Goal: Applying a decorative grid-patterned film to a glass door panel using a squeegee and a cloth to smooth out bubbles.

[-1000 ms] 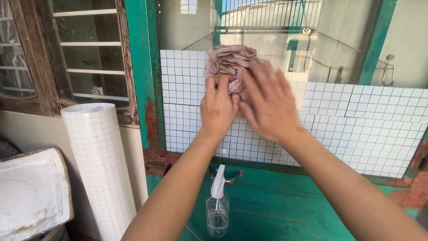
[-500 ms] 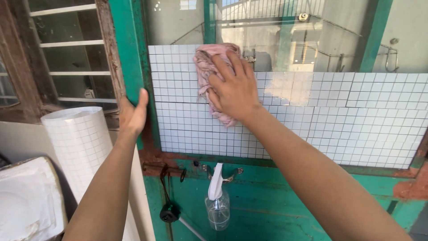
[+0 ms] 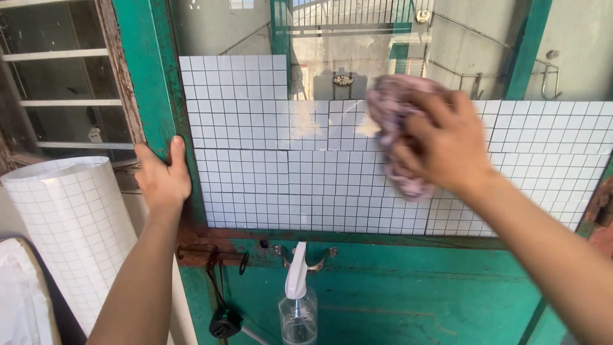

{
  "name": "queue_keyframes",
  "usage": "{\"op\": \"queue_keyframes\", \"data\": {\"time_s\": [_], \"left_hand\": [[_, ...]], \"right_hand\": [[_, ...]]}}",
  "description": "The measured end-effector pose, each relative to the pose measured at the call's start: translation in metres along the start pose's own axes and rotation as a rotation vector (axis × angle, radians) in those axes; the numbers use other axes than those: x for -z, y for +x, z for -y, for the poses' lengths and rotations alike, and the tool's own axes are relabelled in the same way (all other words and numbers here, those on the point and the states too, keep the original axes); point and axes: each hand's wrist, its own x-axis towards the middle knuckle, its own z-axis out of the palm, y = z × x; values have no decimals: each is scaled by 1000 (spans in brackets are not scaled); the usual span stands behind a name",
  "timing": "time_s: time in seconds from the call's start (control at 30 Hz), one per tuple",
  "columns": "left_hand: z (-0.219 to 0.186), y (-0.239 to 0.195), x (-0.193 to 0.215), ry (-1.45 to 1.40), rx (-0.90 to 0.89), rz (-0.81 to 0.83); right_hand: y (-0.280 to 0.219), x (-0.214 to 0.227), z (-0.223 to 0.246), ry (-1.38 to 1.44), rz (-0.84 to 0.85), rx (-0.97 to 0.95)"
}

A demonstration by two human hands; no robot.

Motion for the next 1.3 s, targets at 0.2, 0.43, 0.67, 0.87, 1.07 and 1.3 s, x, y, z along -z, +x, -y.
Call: {"op": "queue_keyframes", "data": {"time_s": [0.2,0.43,0.67,0.87,1.07,1.3], "left_hand": [[-4,0,-1,-13,26,14],[-5,1,-1,-2,21,15],[-10,-1,2,-10,43,21],[-12,-1,3,-23,58,29],[-12,-2,4,-10,64,46],[-14,-2,4,19,39,10]], "right_hand": [[-90,32,-87,-256,203,-72],[-95,40,-99,-308,24,78],[2,21,-7,-95,34,380],[45,-11,40,-173,188,255],[61,-20,49,-90,199,209],[39,12,33,42,0,391]]}}
